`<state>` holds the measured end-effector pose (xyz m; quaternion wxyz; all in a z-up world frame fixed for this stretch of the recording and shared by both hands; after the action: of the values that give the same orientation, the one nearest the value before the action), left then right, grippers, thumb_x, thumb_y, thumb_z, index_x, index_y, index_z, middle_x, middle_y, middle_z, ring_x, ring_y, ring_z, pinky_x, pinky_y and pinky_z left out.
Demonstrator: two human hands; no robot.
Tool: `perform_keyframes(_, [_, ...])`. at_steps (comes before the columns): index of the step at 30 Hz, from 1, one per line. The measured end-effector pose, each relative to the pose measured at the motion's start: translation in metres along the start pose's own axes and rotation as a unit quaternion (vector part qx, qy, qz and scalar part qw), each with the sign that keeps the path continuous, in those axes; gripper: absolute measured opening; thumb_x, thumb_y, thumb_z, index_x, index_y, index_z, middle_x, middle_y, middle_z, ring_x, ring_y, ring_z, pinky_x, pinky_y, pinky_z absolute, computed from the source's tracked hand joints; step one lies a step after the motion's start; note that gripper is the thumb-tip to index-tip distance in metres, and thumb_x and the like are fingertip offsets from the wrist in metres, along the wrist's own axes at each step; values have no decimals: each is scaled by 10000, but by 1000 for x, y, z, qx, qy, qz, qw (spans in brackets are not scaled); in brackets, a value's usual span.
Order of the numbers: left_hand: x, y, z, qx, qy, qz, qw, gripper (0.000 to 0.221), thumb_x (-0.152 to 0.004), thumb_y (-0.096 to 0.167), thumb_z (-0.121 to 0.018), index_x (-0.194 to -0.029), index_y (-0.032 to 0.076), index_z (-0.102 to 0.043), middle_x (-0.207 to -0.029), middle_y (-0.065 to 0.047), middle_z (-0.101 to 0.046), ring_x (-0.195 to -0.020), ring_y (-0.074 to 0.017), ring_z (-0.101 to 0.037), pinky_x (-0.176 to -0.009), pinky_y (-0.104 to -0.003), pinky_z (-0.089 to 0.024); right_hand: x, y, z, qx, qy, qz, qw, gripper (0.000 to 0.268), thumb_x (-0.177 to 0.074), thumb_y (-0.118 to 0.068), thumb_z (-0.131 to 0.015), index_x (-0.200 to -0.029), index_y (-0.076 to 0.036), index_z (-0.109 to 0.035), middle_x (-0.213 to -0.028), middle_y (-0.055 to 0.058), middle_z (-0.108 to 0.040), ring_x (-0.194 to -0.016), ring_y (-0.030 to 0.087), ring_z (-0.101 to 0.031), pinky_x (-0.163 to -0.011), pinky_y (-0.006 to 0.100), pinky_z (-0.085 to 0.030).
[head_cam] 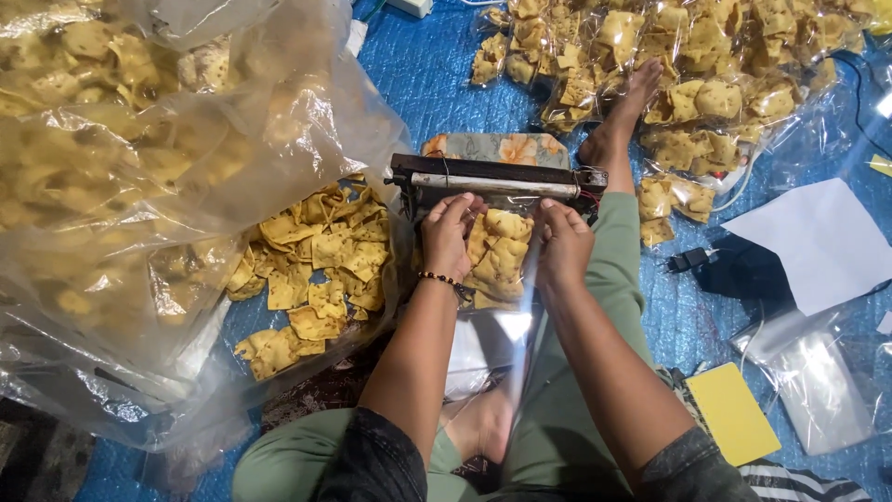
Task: Manually filling small plastic bags with crispy snacks and sealing them using a heat sealer machine.
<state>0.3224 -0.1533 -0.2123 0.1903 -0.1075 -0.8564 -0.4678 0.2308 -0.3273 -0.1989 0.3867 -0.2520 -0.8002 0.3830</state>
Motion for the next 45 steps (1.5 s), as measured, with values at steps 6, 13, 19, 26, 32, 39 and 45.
perform_keyframes(6, [31, 20, -6, -19, -21, -6, 1000, 131, -852, 156, -769, -934, 65, -722, -890, -141, -760, -824, -247, -767, -742, -320, -636, 23, -12, -1, -6, -21, -19, 1000, 110, -903, -143, -750, -989, -77, -726, -779, 39, -719, -712, 166, -743, -626, 257, -608])
perform_keyframes(13, [172, 74, 18, -235, -63, -200, 949, 141, -929, 173, -695, -938, 43, -748, -885, -135, -762, -887, -187, -706, -817, -353, -567, 130, -74, 7, 290, -218, 399, 842, 286, -936, 48, -657, -1221, 39, -648, -1179, 206, -641, -1098, 349, -669, -975, 478, -517])
perform_keyframes(19, [249, 70, 68, -237, -129, -213, 939, 130, -947, 136, -651, -1000, 24, -690, -935, -75, -743, -813, -139, -679, -762, -269, -579, 223, -76, 5, 422, -391, 517, 634, 30, -878, -67, -664, -882, -94, -650, -849, -4, -678, -816, 182, -624, -1030, 449, -384])
perform_keyframes(26, [290, 82, 128, -78, -61, -164, 981, 164, -934, 132, -675, -1003, -17, -678, -997, -160, -762, -841, -192, -704, -811, -320, -603, 233, -65, 34, 406, -428, 467, 659, 38, -893, -87, -600, -894, -77, -637, -832, 29, -656, -808, 190, -603, -1068, 445, -398])
perform_keyframes(32, [314, 126, 146, 78, -21, -230, 970, 86, -966, 102, -607, -1010, 30, -625, -1019, -151, -698, -1004, -272, -658, -953, -437, -531, 251, -14, 59, 292, -542, 102, 782, 404, -880, -85, -586, -1266, -27, -480, -1238, 147, -545, -1011, 284, -654, -855, 354, -606])
perform_keyframes(39, [344, 135, 128, -156, -105, -179, 966, 439, -834, 151, -769, -1199, -21, -594, -1238, -214, -712, -1032, -270, -729, -907, -345, -614, 329, -7, 64, 314, -614, 59, 721, 792, -859, -127, -733, -1527, 18, -332, -1352, 159, -649, -1162, 242, -665, -1003, 367, -531])
perform_keyframes(45, [370, 126, 133, -154, -95, -278, 943, 192, -883, 81, -704, -1037, 10, -613, -1067, -189, -753, -929, -226, -729, -845, -325, -608, 345, 7, 77, 311, -618, -12, 722, 307, -779, -4, -791, -1063, 22, -678, -910, 59, -759, -750, 140, -703, -687, 255, -593])
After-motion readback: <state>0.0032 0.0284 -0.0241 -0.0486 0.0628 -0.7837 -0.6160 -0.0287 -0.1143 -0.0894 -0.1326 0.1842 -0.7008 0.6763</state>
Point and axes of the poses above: each hand's wrist, its own x-axis away from the middle knuckle, its own z-axis out of the back of the hand, y = z × x, the point moved 6 cm from there along -x, towards the middle knuckle
